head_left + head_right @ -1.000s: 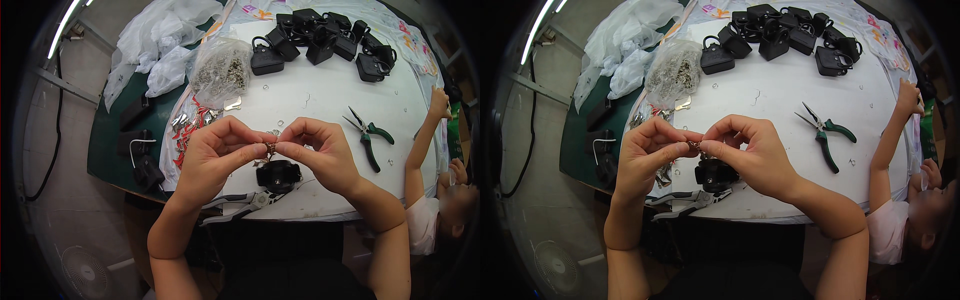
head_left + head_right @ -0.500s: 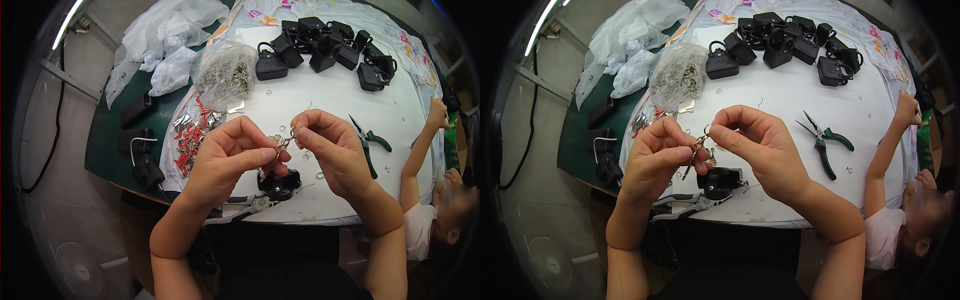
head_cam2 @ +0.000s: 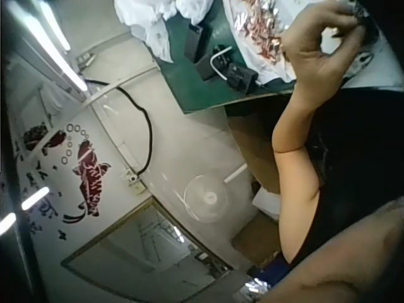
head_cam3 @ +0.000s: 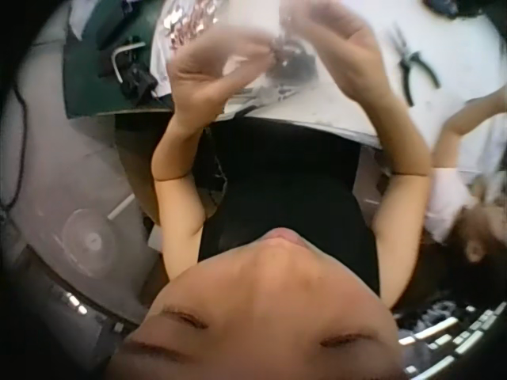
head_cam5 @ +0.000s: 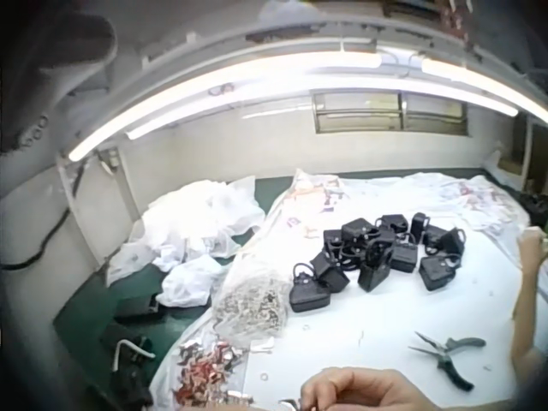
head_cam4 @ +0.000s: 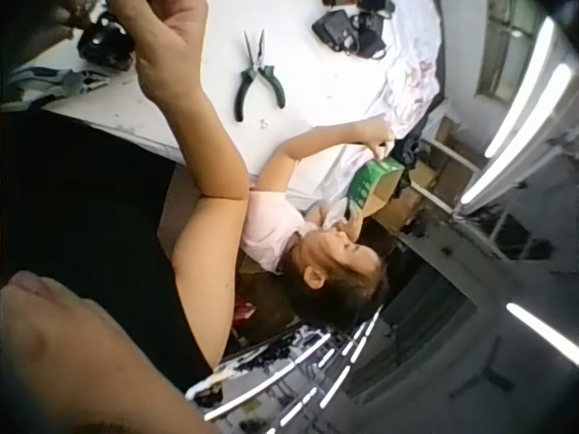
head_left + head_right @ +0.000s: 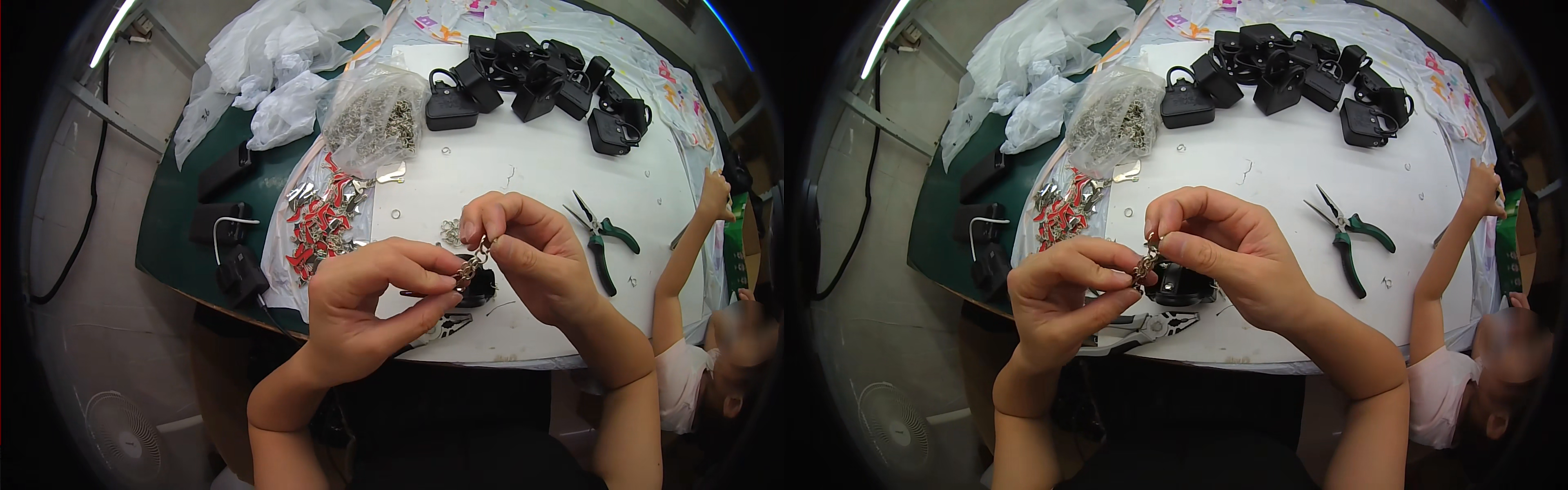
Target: The person attaches metal rings and star-shaped charms to small black pouches using pliers. The person picks up jump rings, threads them through the pouches and charms, and uses the pliers to close the rings.
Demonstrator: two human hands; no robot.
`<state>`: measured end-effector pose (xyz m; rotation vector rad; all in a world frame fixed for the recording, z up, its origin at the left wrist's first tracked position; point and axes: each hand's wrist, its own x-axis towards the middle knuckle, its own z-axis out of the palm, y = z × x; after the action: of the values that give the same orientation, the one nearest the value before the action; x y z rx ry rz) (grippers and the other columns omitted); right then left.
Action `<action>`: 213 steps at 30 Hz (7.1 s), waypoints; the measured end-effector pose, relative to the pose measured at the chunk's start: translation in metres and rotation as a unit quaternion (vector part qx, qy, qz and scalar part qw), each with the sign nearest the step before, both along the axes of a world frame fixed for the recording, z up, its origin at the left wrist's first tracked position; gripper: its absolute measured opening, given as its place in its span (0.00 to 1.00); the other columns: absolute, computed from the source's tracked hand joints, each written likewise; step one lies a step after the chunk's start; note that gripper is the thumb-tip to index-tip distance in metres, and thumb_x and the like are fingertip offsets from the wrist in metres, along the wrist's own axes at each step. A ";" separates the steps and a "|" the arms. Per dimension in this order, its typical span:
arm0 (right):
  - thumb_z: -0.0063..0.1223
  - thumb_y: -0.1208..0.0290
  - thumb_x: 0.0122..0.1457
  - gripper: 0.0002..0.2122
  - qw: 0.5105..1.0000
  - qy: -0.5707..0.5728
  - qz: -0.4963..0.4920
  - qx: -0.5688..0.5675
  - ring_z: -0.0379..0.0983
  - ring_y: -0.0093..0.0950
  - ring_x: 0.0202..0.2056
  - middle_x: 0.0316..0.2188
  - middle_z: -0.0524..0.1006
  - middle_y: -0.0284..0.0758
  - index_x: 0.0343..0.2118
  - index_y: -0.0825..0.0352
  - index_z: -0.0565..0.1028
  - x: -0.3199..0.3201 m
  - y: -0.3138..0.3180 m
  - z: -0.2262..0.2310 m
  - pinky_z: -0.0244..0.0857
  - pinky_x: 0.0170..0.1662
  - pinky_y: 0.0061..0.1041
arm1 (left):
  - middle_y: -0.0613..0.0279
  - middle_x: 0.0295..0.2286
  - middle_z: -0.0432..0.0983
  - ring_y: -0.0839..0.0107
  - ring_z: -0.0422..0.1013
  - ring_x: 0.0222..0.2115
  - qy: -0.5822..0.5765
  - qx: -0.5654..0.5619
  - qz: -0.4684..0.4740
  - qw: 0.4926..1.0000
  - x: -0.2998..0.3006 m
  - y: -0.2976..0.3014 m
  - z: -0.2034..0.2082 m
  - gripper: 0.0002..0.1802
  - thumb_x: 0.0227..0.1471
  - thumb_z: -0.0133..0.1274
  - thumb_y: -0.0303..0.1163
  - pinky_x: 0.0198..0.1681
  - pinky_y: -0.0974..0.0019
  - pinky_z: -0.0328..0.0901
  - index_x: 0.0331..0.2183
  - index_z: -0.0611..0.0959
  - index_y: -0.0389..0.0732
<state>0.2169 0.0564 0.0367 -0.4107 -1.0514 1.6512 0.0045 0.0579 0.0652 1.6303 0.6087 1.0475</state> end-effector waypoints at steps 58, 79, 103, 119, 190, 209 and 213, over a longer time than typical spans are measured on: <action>0.65 0.82 0.51 0.10 0.905 -0.347 -0.170 0.180 0.77 0.23 0.29 0.30 0.79 0.36 0.37 0.69 0.82 0.008 -0.034 -0.030 0.71 0.30 0.19 | 0.49 0.31 0.81 0.62 0.79 0.27 0.088 0.186 0.208 0.956 0.029 -0.040 -0.056 0.16 0.45 0.63 0.15 0.30 0.68 0.73 0.40 0.82 0.30; 0.59 0.80 0.56 0.10 0.962 -0.253 -0.078 0.067 0.72 0.18 0.29 0.31 0.77 0.34 0.42 0.68 0.81 0.013 -0.039 -0.021 0.65 0.31 0.16 | 0.57 0.27 0.82 0.73 0.78 0.28 0.038 -0.012 0.131 0.991 0.019 -0.032 -0.056 0.13 0.41 0.68 0.22 0.32 0.72 0.71 0.32 0.83 0.32; 0.64 0.84 0.42 0.13 0.746 -0.497 -0.229 0.379 0.70 0.32 0.25 0.28 0.72 0.37 0.32 0.71 0.73 0.014 -0.035 -0.001 0.64 0.24 0.27 | 0.55 0.39 0.77 0.56 0.73 0.39 0.301 0.147 0.177 0.925 -0.018 -0.056 -0.058 0.25 0.34 0.73 0.32 0.41 0.59 0.67 0.34 0.77 0.38; 0.65 0.82 0.42 0.13 0.711 -0.510 -0.235 0.423 0.69 0.30 0.21 0.25 0.72 0.36 0.30 0.72 0.72 0.021 -0.052 0.018 0.64 0.20 0.25 | 0.51 0.36 0.75 0.54 0.72 0.34 0.401 0.175 0.199 0.877 -0.079 -0.058 -0.047 0.18 0.29 0.71 0.30 0.35 0.58 0.68 0.18 0.76 0.34; 0.66 0.52 0.42 0.32 0.579 -0.728 -0.147 0.337 0.70 0.38 0.38 0.39 0.71 0.40 0.47 0.71 0.74 0.054 -0.093 0.044 0.67 0.40 0.36 | 0.61 0.25 0.77 0.61 0.72 0.25 0.502 0.331 0.039 0.798 -0.070 -0.006 0.023 0.23 0.24 0.67 0.39 0.29 0.61 0.64 0.28 0.80 0.39; 0.70 0.62 0.45 0.28 0.755 -0.633 -0.052 0.167 0.74 0.40 0.34 0.37 0.75 0.45 0.45 0.75 0.72 0.052 -0.103 0.030 0.70 0.37 0.33 | 0.58 0.28 0.77 0.57 0.75 0.29 0.462 0.427 0.108 0.769 -0.075 -0.013 0.012 0.26 0.22 0.66 0.35 0.31 0.59 0.68 0.31 0.81 0.34; 0.70 0.60 0.44 0.30 0.711 -0.658 -0.095 0.227 0.73 0.39 0.33 0.36 0.75 0.44 0.46 0.75 0.72 0.053 -0.097 0.029 0.69 0.35 0.33 | 0.58 0.28 0.76 0.58 0.73 0.28 0.463 0.371 0.090 0.800 -0.070 -0.011 0.011 0.26 0.22 0.67 0.35 0.31 0.60 0.66 0.31 0.80 0.35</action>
<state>0.2695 -0.0405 0.0654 -1.3977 -2.2706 0.6384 -0.0658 0.0472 0.0763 2.8723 1.0824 0.5512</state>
